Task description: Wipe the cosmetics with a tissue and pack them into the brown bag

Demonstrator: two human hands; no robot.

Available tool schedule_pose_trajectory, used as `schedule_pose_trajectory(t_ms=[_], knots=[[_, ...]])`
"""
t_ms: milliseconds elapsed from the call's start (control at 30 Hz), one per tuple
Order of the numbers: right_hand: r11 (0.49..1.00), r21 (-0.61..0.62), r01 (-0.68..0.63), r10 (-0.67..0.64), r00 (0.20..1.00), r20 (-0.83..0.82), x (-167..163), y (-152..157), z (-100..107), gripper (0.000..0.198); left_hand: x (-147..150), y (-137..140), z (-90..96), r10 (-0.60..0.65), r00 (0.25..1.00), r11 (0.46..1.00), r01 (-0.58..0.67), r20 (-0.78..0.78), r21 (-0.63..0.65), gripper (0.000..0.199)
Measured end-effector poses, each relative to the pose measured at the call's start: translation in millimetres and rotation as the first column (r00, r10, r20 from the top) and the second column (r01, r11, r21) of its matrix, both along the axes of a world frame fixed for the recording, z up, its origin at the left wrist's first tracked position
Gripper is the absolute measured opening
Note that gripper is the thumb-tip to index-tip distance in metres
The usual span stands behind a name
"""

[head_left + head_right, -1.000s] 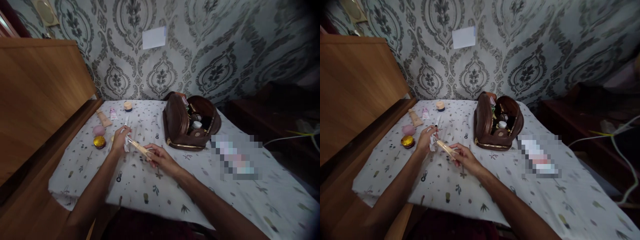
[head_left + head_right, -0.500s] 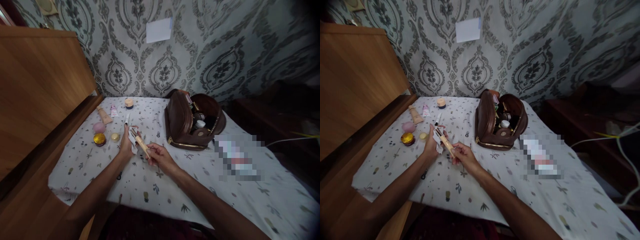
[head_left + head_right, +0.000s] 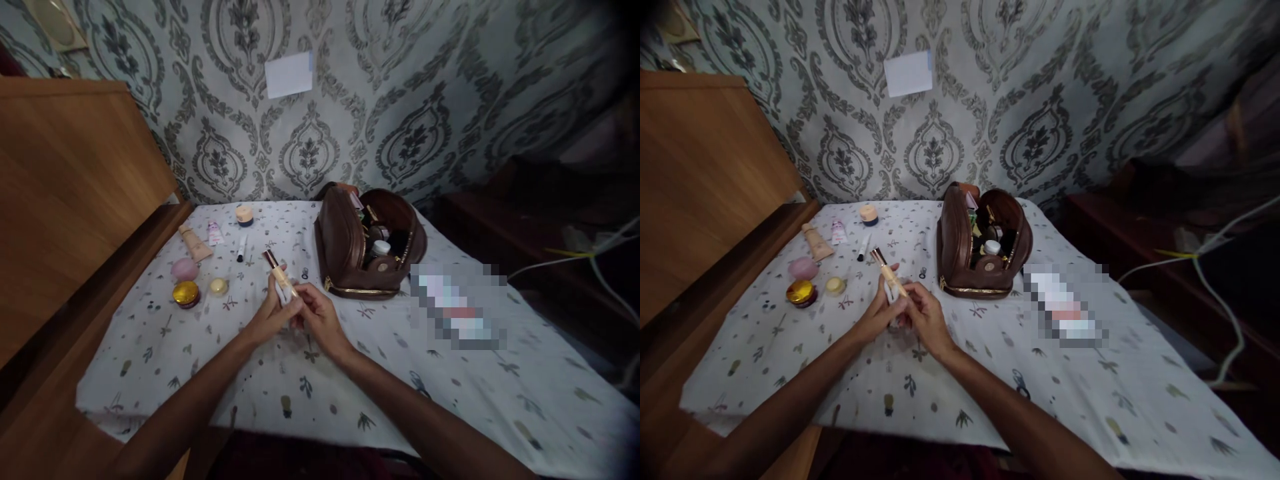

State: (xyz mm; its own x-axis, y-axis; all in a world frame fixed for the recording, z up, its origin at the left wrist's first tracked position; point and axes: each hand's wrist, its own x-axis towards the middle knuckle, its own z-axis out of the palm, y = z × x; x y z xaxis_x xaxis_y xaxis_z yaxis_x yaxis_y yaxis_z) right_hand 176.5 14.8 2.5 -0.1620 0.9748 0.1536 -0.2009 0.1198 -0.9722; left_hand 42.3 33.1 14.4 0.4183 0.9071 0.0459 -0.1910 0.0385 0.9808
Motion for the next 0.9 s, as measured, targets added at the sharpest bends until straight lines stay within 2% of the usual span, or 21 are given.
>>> schedule_pose_trajectory(t_ms=[67, 133, 300, 400, 500, 567, 633, 700, 833, 900], knots=[[0.999, 0.013, 0.034, -0.034, 0.999, 0.022, 1, 0, 0, 0.036, 2, -1, -1.3, -0.026, 0.999, 0.999, 0.027, -0.025, 0.037, 0.082], [0.999, 0.026, 0.039, -0.041, 0.997, 0.065, 1, -1, -1, 0.032, 1, 1, -3.0, 0.024, 0.997, 0.998, -0.02, -0.071, 0.061, 0.067], [0.996, 0.085, 0.021, -0.037, 0.981, 0.19, -3, -7, -2, 0.019, -6, 6, 0.5, 0.264, 0.957, 0.96, -0.247, -0.124, 0.133, 0.045], [0.997, 0.081, 0.018, -0.037, 0.969, 0.242, -4, -10, -1, 0.015, -11, 7, 8.6, 0.41, 0.909, 0.911, -0.404, -0.071, 0.086, 0.043], [0.993, -0.082, -0.087, 0.093, 0.993, 0.067, -6, -10, 0, 0.028, -13, 10, 14.2, 0.496, 0.868, 0.865, -0.494, 0.002, -0.088, 0.05], [0.942, -0.246, -0.228, 0.194, 0.968, -0.158, -7, -8, -1, 0.038, -14, 11, 15.8, 0.515, 0.856, 0.845, -0.499, 0.045, -0.192, 0.057], [0.868, -0.361, -0.34, 0.216, 0.914, -0.343, -7, -5, -2, 0.042, -14, 12, 16.9, 0.515, 0.855, 0.84, -0.489, 0.058, -0.236, 0.061], [0.828, -0.414, -0.379, 0.18, 0.878, -0.443, -6, -2, -3, 0.036, -14, 11, 18.0, 0.51, 0.859, 0.841, -0.487, 0.045, -0.236, 0.063], [0.817, -0.445, -0.367, 0.094, 0.846, -0.526, -3, 0, 0, 0.033, -15, 11, 19.5, 0.519, 0.855, 0.836, -0.506, 0.007, -0.213, 0.067], [0.801, -0.452, -0.393, 0.101, 0.832, -0.546, -2, 1, 3, 0.034, -16, 10, 19.2, 0.509, 0.861, 0.84, -0.501, -0.016, -0.209, 0.072]])
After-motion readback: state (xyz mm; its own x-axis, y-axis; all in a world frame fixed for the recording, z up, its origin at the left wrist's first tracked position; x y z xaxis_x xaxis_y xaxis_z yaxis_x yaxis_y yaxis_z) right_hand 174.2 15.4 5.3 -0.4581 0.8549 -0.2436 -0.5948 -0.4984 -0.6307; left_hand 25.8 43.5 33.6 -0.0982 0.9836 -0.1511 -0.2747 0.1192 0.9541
